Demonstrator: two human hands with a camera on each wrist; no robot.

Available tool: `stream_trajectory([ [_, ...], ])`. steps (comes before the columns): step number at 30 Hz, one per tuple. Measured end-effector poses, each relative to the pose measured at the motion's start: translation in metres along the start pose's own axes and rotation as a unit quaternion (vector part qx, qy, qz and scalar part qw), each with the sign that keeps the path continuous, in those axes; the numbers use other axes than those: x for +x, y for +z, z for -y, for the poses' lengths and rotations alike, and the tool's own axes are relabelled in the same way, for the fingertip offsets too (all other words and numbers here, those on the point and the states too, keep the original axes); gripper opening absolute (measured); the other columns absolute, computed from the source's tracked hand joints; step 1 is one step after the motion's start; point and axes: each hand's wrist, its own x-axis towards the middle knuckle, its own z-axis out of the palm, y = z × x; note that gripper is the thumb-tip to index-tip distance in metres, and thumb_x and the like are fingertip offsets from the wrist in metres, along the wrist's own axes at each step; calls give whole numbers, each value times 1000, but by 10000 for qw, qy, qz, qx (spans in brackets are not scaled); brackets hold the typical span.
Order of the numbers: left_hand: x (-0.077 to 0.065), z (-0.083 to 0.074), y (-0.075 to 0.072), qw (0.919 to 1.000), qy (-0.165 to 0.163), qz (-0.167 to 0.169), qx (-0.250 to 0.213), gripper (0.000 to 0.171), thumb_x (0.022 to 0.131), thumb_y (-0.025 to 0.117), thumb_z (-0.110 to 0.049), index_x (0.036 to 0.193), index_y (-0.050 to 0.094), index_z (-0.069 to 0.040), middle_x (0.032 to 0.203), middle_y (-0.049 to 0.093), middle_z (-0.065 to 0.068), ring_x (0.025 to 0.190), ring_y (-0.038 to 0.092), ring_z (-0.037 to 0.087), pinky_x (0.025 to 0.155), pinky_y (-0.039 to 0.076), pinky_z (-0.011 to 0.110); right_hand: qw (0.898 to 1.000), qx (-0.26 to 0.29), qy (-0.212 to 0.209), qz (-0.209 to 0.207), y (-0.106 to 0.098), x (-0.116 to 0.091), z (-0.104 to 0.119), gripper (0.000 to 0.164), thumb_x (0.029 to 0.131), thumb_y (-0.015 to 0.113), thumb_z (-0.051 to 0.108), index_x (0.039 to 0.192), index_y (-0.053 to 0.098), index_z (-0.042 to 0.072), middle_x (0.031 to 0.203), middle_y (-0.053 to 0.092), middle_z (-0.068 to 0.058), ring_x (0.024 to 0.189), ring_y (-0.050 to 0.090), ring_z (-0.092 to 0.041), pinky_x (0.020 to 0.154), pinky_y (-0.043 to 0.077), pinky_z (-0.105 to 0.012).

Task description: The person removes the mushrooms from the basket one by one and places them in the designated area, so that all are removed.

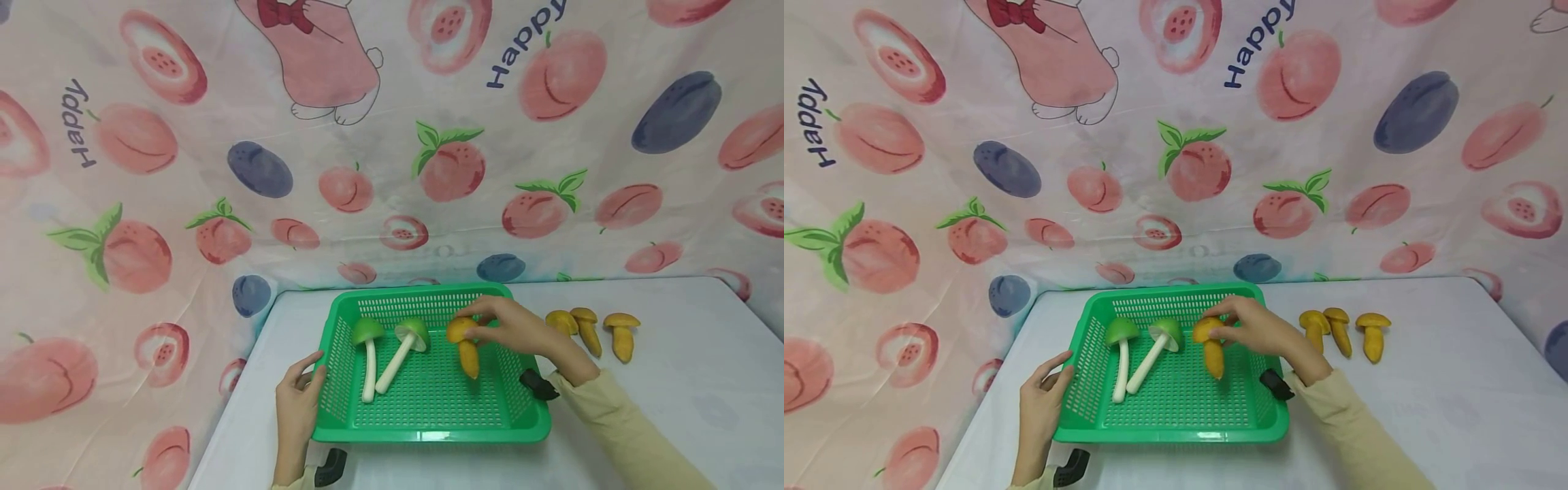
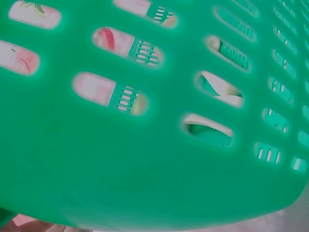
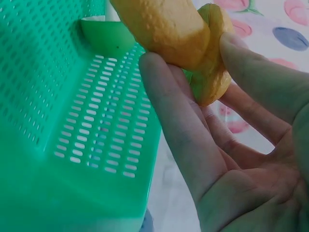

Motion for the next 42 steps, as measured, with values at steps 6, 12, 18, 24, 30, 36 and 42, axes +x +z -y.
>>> stream_trajectory([
  [6,1,1,-1,10000,16,6,-11,30,97,66,-15,125,68,-6,120,63,18,84,71,14,65,54,22,9999,42,11,-152,-11,-9,-1,40,98,63,15,131,59,-4,116,60,-17,89,70,-20,74,58,-29],
  [12,1,1,0,10000,19,-11,-5,30,97,66,-16,125,68,-6,120,63,18,82,71,10,65,54,21,9993,7,47,-368,-24,-22,0,40,97,64,16,132,59,-3,120,61,-18,85,72,-14,78,58,-34],
  [18,2,1,0,10000,-9,-33,21,29,96,66,-16,124,68,-7,121,62,16,84,71,12,66,53,21,9969,-329,174,-695,-33,-35,-5,39,97,64,19,131,61,2,124,62,-16,99,69,-24,77,57,-29],
  [24,2,0,0,10000,-43,-35,69,29,96,66,-15,124,68,-7,121,62,16,84,71,11,65,54,21,9952,-225,413,-857,-40,-46,-10,39,97,65,21,131,61,2,126,61,-15,103,66,-27,77,57,-28],
  [30,3,0,0,10000,-58,-44,49,29,96,67,-13,124,68,-7,123,62,15,84,70,9,66,54,22,9948,-322,341,-899,-48,-57,-14,40,97,64,14,133,58,-5,127,60,-22,92,71,-17,75,57,-26],
  [36,2,0,0,10000,-62,-26,60,29,96,66,-15,124,68,-6,123,61,16,85,70,9,66,54,21,9894,-848,466,-1087,-57,-68,-19,40,96,66,17,131,61,-1,124,63,-16,102,67,-31,75,55,-25],
  [42,1,0,0,10000,-43,-7,59,30,97,66,-16,125,68,-6,125,60,16,90,71,14,67,54,21,9836,-1119,775,-1182,-64,-80,-26,40,97,65,25,132,62,6,127,63,-13,105,66,-31,78,53,-28],
])
